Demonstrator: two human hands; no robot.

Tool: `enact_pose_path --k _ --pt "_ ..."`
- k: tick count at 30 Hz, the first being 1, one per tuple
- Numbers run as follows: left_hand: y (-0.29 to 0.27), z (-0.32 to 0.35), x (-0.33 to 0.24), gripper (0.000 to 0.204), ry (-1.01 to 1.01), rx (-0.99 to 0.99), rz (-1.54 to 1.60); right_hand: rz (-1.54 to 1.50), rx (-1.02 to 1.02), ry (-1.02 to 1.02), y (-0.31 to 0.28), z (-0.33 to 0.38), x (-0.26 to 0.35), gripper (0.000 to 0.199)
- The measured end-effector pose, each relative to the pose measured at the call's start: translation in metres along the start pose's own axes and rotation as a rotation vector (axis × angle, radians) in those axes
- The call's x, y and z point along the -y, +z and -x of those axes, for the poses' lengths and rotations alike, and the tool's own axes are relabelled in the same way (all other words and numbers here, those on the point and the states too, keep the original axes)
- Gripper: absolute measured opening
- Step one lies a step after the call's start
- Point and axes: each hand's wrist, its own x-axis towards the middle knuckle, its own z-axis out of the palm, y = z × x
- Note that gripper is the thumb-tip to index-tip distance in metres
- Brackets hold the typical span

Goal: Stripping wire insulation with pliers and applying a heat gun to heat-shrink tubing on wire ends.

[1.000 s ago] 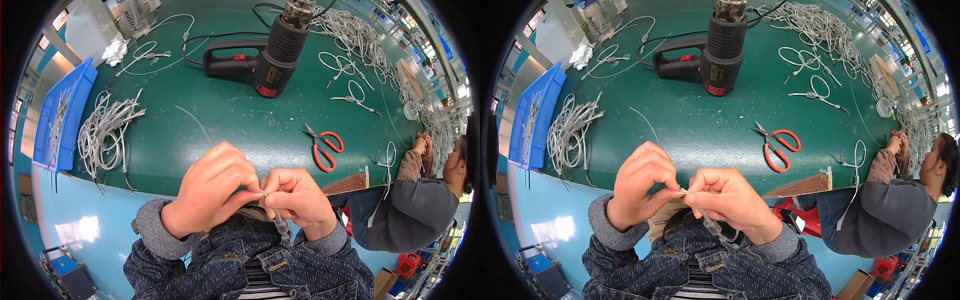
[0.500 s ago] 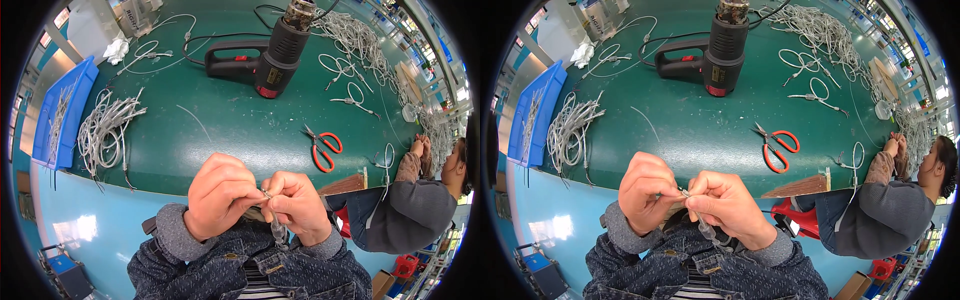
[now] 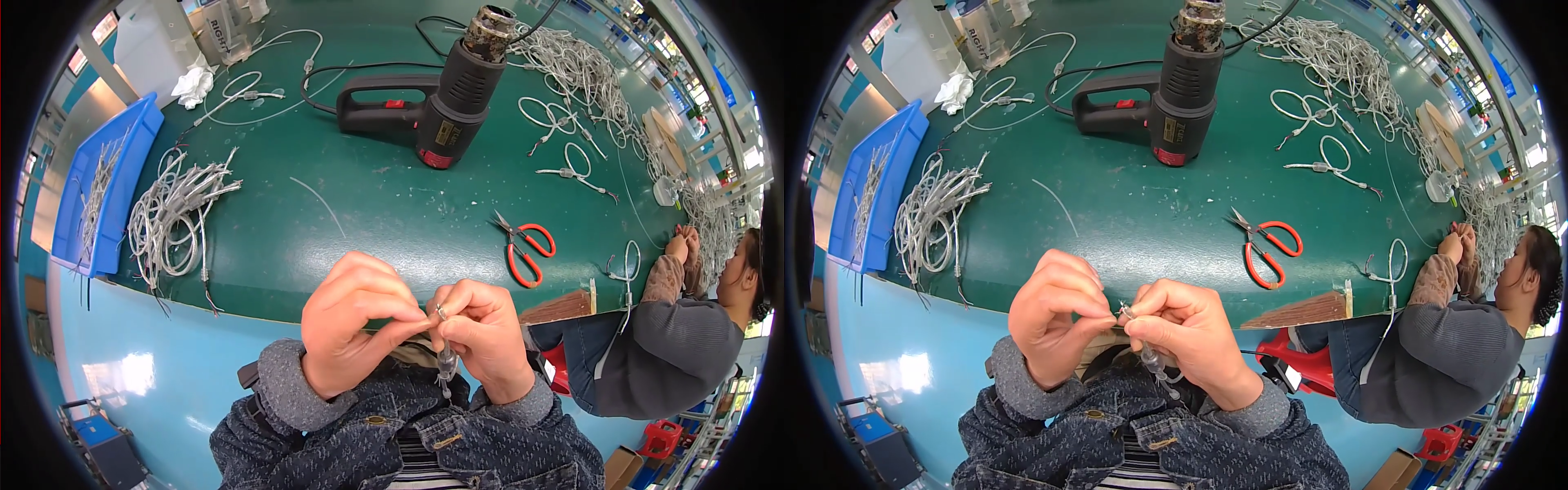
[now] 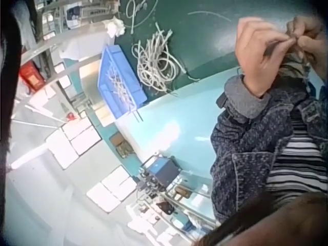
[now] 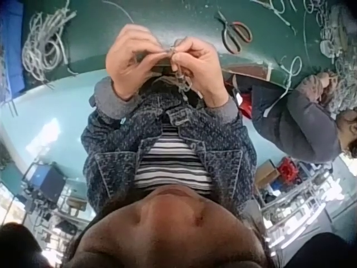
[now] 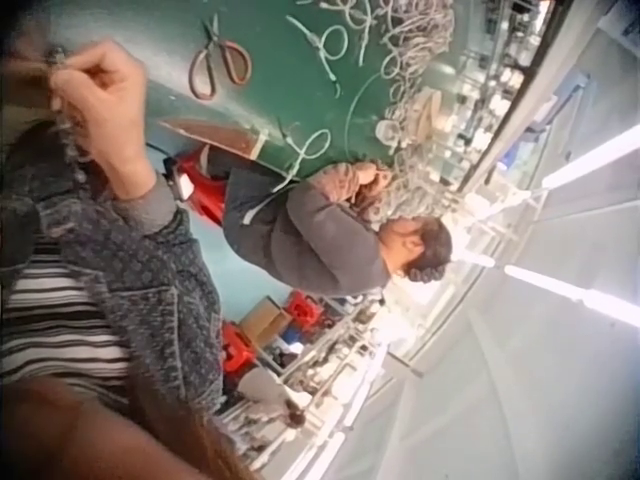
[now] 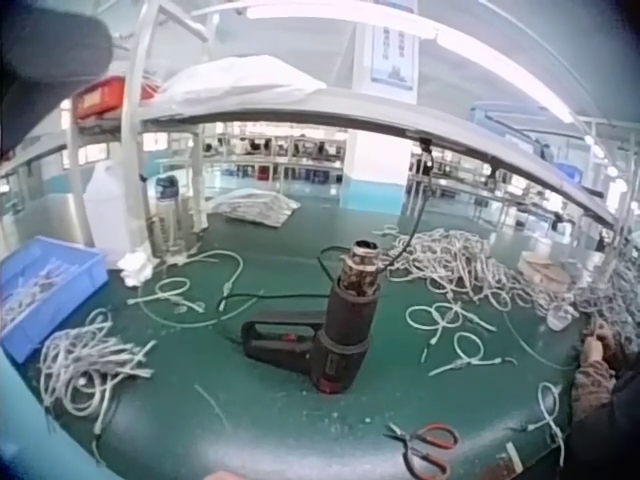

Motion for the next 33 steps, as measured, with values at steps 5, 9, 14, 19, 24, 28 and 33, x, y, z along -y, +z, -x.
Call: enact_pose_path --k 5,9,14,19,24,28,33 --pt "0.0003 -0.0072 -0.0069 0.026 -0.028 0.003 -0.12 0.009 -0.006 -0.024 -0.0008 -0.0003 0.0006 0.007" --pt "0.0009 -0.0078 -0.0074 0.027 -0.005 0.033 -0.163 0.039 -0.01 -0.009 -0.0008 -0.001 0.0018 0.007" --pt "0.0014 -0.0066 -0.0064 0.025 0.034 0.023 -0.227 0.078 0.001 -0.007 -0.0017 -0.0018 0.0027 0.007" --pt "0.0031 -0.0078 -0.0077 0.019 0.04 0.008 -0.302 0.119 -0.024 0.034 0.0013 -0.0015 0.0071 0.003" --pt "0.0061 -0.0064 -0.0071 0.014 -0.007 0.0 -0.29 0.149 -0.045 0.076 0.0022 -0.002 0.0077 0.002" --pt "0.0069 -0.0061 -0.0067 0.012 -0.088 0.01 -0.213 0.149 -0.056 0.1 0.0013 -0.0025 0.0085 0.003" --pt "0.0067 -0.0049 -0.004 0.011 -0.143 0.003 -0.142 0.143 -0.059 0.103 0.0006 -0.0036 0.0077 0.005"
